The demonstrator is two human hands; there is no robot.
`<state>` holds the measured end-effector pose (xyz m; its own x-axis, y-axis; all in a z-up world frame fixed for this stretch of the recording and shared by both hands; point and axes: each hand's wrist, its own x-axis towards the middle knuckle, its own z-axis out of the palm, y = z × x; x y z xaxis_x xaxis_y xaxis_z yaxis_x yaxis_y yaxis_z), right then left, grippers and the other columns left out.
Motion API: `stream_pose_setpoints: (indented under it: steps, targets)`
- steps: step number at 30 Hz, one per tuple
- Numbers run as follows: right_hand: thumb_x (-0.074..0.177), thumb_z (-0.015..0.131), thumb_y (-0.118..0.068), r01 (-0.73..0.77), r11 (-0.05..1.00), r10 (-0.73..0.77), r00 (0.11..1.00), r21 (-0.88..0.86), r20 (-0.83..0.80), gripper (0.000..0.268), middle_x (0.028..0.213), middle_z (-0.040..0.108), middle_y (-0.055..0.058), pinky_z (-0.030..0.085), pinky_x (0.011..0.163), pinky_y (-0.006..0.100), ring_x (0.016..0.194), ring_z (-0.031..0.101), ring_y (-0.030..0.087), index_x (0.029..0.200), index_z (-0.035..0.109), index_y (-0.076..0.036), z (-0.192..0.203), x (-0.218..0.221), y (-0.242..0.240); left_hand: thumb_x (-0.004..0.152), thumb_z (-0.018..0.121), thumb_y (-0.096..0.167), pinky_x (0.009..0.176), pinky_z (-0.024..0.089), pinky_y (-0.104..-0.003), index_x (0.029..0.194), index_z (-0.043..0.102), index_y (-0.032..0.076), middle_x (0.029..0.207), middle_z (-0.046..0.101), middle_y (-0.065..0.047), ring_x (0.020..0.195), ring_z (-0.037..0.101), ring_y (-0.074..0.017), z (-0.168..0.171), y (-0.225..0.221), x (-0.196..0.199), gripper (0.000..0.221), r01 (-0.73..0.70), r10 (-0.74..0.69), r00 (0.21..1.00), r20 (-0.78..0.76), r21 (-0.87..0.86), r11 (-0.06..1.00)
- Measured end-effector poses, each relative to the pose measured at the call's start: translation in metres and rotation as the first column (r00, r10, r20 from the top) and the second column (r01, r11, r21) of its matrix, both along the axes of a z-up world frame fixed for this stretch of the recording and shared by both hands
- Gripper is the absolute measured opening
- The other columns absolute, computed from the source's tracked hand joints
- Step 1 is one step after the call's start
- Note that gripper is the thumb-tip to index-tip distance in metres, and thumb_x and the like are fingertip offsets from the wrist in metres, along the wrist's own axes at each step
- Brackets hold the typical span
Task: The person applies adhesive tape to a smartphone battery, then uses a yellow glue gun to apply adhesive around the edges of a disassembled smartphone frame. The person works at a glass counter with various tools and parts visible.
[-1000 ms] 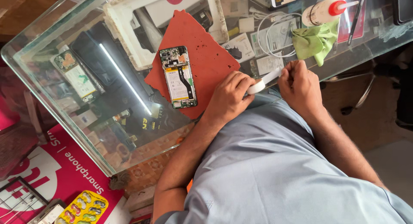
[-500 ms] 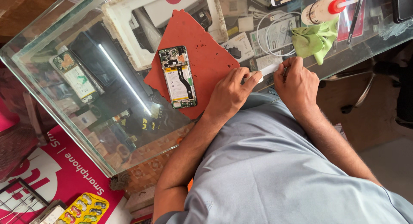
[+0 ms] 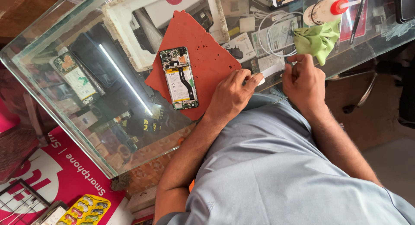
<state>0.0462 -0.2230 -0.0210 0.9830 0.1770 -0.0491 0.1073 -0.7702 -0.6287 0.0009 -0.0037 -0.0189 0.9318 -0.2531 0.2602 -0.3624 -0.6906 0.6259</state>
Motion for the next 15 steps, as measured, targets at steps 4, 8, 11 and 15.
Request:
stream_pose_setpoints:
  steps: [4,8,11,15]
  targets:
    - [0.101,0.068,-0.001,-0.189,0.976,0.212,0.94,-0.108,0.266,0.024,0.087,0.061,0.007,0.052,0.066,0.036,0.072,0.065,0.022,0.124,0.07,-0.003,0.012,-0.006,-0.006,0.095,0.072,0.0,0.076,0.06,-0.036,0.126,0.058,0.012,0.101,0.054,-0.004,0.09,0.065,-0.0208,0.002,0.001,0.0,0.037,0.003,-0.003,1.0,-0.001,-0.014,1.0]
    - [0.086,0.073,0.001,-0.34,0.896,0.424,0.847,-0.286,0.319,0.044,0.083,0.054,0.005,0.051,0.068,0.036,0.075,0.057,0.023,0.129,0.074,-0.004,0.021,-0.004,-0.009,0.094,0.072,-0.001,0.077,0.059,-0.037,0.125,0.058,0.012,0.1,0.053,-0.005,0.091,0.064,-0.0214,0.004,0.001,0.0,0.036,0.005,-0.005,1.0,0.002,-0.01,1.0]
    - [0.085,0.074,0.0,-0.374,0.88,0.454,0.842,-0.293,0.29,0.045,0.081,0.052,0.003,0.051,0.069,0.035,0.074,0.055,0.021,0.13,0.074,-0.004,0.022,-0.003,-0.013,0.093,0.072,0.0,0.075,0.058,-0.036,0.125,0.059,0.011,0.1,0.054,-0.005,0.089,0.064,-0.022,0.003,0.001,0.002,0.036,0.009,-0.009,1.0,0.001,-0.01,1.0]
    - [0.084,0.074,-0.004,-0.393,0.855,0.49,0.828,-0.339,0.273,0.048,0.081,0.055,0.003,0.05,0.068,0.036,0.073,0.055,0.021,0.132,0.072,-0.005,0.024,-0.003,-0.015,0.093,0.072,-0.001,0.077,0.058,-0.037,0.123,0.06,0.012,0.098,0.053,-0.004,0.089,0.064,-0.0215,0.006,0.001,0.001,0.035,0.006,-0.006,1.0,0.001,-0.004,1.0]
